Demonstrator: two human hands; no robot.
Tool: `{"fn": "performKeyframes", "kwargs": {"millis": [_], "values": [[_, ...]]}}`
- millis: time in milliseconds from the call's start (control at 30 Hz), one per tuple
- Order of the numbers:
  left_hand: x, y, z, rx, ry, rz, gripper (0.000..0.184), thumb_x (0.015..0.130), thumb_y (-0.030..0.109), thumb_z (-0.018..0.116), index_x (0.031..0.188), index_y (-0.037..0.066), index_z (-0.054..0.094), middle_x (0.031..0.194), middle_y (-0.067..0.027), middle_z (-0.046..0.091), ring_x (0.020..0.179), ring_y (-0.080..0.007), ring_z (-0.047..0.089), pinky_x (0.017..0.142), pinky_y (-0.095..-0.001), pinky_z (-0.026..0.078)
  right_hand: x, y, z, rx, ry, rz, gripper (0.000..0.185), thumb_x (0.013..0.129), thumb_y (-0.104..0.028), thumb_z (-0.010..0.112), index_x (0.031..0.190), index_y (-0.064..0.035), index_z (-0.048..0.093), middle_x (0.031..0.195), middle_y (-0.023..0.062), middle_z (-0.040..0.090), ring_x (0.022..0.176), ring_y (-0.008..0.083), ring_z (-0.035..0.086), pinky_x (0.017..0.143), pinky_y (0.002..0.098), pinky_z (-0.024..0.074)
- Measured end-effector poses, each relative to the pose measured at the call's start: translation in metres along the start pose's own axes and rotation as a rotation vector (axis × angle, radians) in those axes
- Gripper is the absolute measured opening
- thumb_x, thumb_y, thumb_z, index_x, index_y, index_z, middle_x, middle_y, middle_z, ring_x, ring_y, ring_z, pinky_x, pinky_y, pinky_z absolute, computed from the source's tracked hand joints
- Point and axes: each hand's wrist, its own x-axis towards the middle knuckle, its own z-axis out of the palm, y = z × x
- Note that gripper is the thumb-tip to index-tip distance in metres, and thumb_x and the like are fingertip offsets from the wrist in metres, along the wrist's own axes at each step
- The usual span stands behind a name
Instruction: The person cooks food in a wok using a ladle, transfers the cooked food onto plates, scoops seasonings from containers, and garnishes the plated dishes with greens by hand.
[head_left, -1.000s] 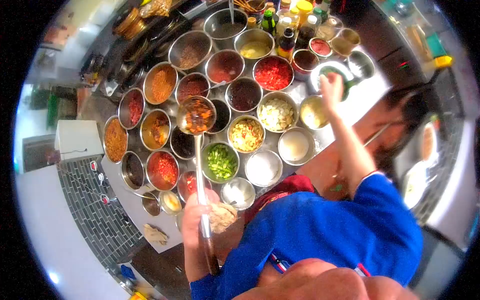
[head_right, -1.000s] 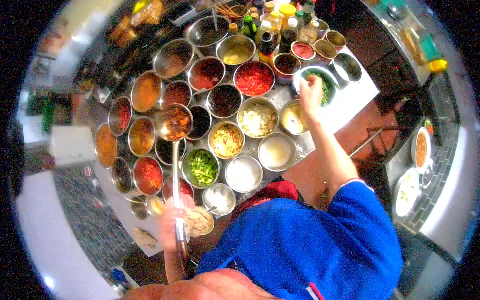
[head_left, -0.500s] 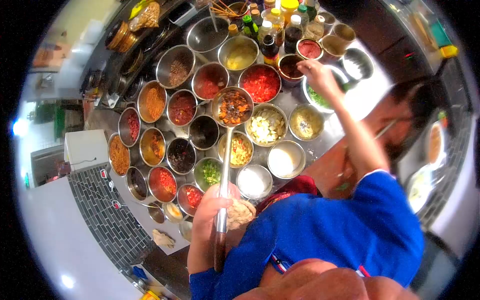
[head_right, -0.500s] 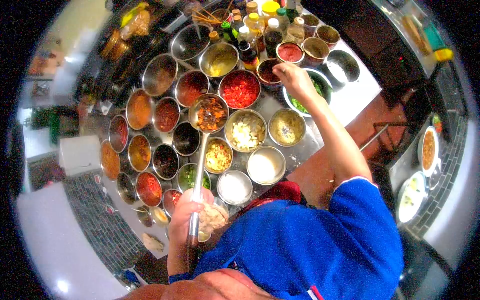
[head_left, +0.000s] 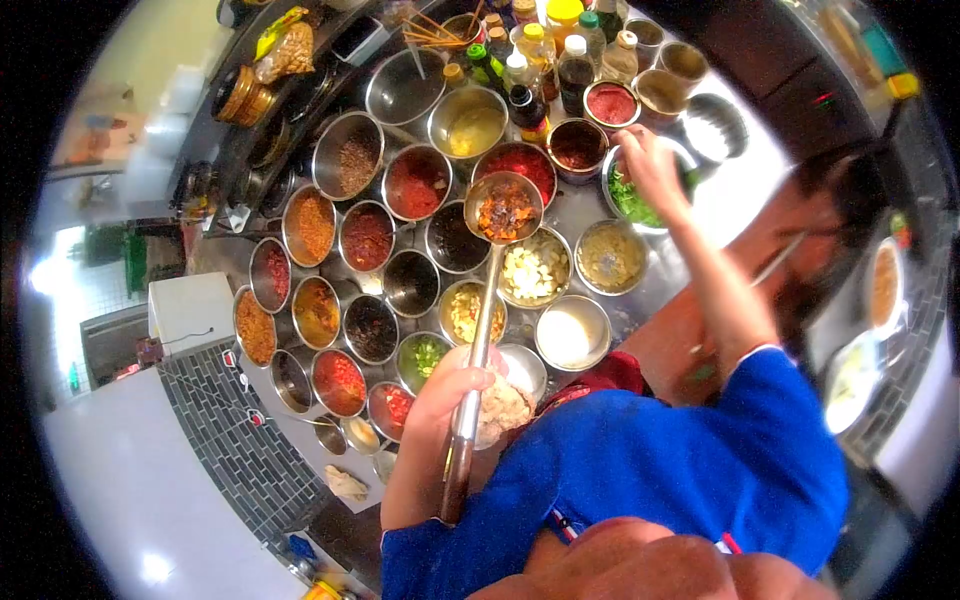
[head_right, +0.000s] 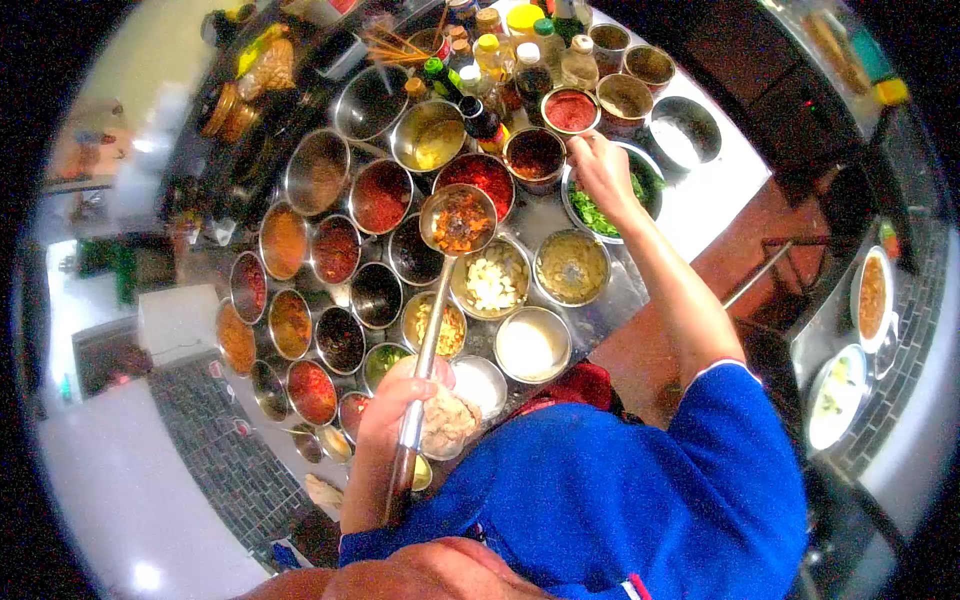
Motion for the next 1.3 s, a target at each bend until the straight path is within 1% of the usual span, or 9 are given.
{"fn": "performKeyframes", "kwargs": {"millis": [67, 333, 500, 567, 700, 900, 933, 1100, 1300], "values": [[0.008, 0.004, 0.003, 0.019, 0.023, -0.015, 0.031, 0.069, 0.023, 0.065, 0.091, 0.001, 0.064, 0.084, -0.0035, 0.061, 0.077, -0.0106, 0.053, 0.070, -0.0233, 0.041, -0.001, 0.012, -0.001, 0.222, 0.058, 0.086, 0.030, 0.094, -0.025, 0.053, 0.096, 0.0027, 0.065, 0.071, 0.0063, 0.063, 0.055, 0.0098, 0.057, 0.048, 0.0252, 0.0455], [0.038, 0.008, 0.000, 0.064, -0.070, -0.012, 0.030, 0.072, 0.022, 0.062, 0.092, 0.000, 0.061, 0.090, -0.0099, 0.062, 0.084, -0.0183, 0.060, 0.076, -0.0294, 0.048, -0.050, -0.037, -0.031, 0.451, 0.160, 0.026, 0.023, 0.099, -0.019, 0.052, 0.101, 0.0009, 0.064, 0.078, 0.0051, 0.061, 0.057, 0.0085, 0.054, 0.048, 0.0229, 0.0438], [0.042, 0.019, 0.013, -0.004, -0.110, -0.033, 0.033, 0.071, 0.025, 0.064, 0.091, 0.000, 0.065, 0.088, -0.0082, 0.064, 0.087, -0.0161, 0.058, 0.081, -0.0266, 0.044, -0.097, -0.029, -0.030, 0.246, -0.118, -0.076, 0.017, 0.097, -0.011, 0.055, 0.106, -0.0006, 0.065, 0.084, 0.0066, 0.064, 0.065, 0.0126, 0.060, 0.056, 0.0252, 0.0490], [0.048, 0.013, 0.010, -0.006, -0.121, -0.007, 0.033, 0.071, 0.026, 0.064, 0.091, 0.000, 0.065, 0.089, -0.0087, 0.064, 0.087, -0.0162, 0.058, 0.081, -0.0270, 0.044, -0.098, -0.017, -0.021, -0.273, -0.278, -0.825, 0.030, 0.083, -0.004, 0.067, 0.112, -0.0044, 0.064, 0.090, 0.0121, 0.066, 0.083, 0.0268, 0.066, 0.070, 0.0359, 0.0539], [0.056, 0.003, -0.001, -0.034, -0.170, 0.009, 0.033, 0.071, 0.026, 0.064, 0.091, 0.000, 0.064, 0.090, -0.0094, 0.064, 0.087, -0.0165, 0.058, 0.081, -0.0273, 0.044, -0.095, -0.015, -0.026, -0.268, -0.141, -0.916, 0.033, 0.079, 0.002, 0.068, 0.110, -0.0045, 0.065, 0.092, 0.0130, 0.068, 0.081, 0.0271, 0.067, 0.068, 0.0361, 0.0548], [0.031, 0.009, 0.005, -0.042, -0.132, 0.036, 0.031, 0.072, 0.023, 0.062, 0.092, 0.000, 0.063, 0.091, -0.0103, 0.064, 0.087, -0.0173, 0.058, 0.081, -0.0285, 0.045, -0.048, 0.019, -0.007, -0.313, 0.202, -0.479, 0.021, 0.095, -0.017, 0.058, 0.106, -0.0023, 0.067, 0.091, 0.0124, 0.069, 0.074, 0.0233, 0.067, 0.065, 0.0333, 0.0520], [0.026, 0.008, 0.004, -0.061, -0.138, 0.029, 0.030, 0.073, 0.023, 0.062, 0.092, 0.000, 0.063, 0.091, -0.0104, 0.064, 0.087, -0.0174, 0.058, 0.081, -0.0288, 0.045, -0.046, 0.009, -0.003, -0.055, 0.075, -0.073, 0.028, 0.096, -0.021, 0.056, 0.113, -0.0012, 0.065, 0.096, 0.0120, 0.069, 0.077, 0.0185, 0.067, 0.065, 0.0328, 0.0522], [0.019, -0.023, -0.020, 0.043, -0.164, 0.138, 0.028, 0.074, 0.019, 0.063, 0.093, 0.000, 0.062, 0.089, -0.0099, 0.064, 0.082, -0.0172, 0.060, 0.075, -0.0287, 0.048, -0.121, 0.015, 0.010, 0.231, 0.225, 0.015, 0.042, 0.095, -0.020, 0.055, 0.127, 0.0050, 0.048, 0.104, 0.0137, 0.066, 0.079, 0.0175, 0.066, 0.062, 0.0306, 0.0536], [0.002, -0.058, 0.043, 0.343, -0.119, 0.236, 0.014, 0.080, 0.014, 0.062, 0.084, 0.001, 0.062, 0.076, -0.0056, 0.062, 0.065, -0.0148, 0.060, 0.060, -0.0286, 0.051, -0.406, -0.040, 0.039, 0.427, -0.540, 0.119, 0.038, 0.102, -0.040, 0.047, 0.103, -0.0044, 0.058, 0.084, 0.0049, 0.063, 0.074, 0.0138, 0.062, 0.067, 0.0309, 0.0536]]}}
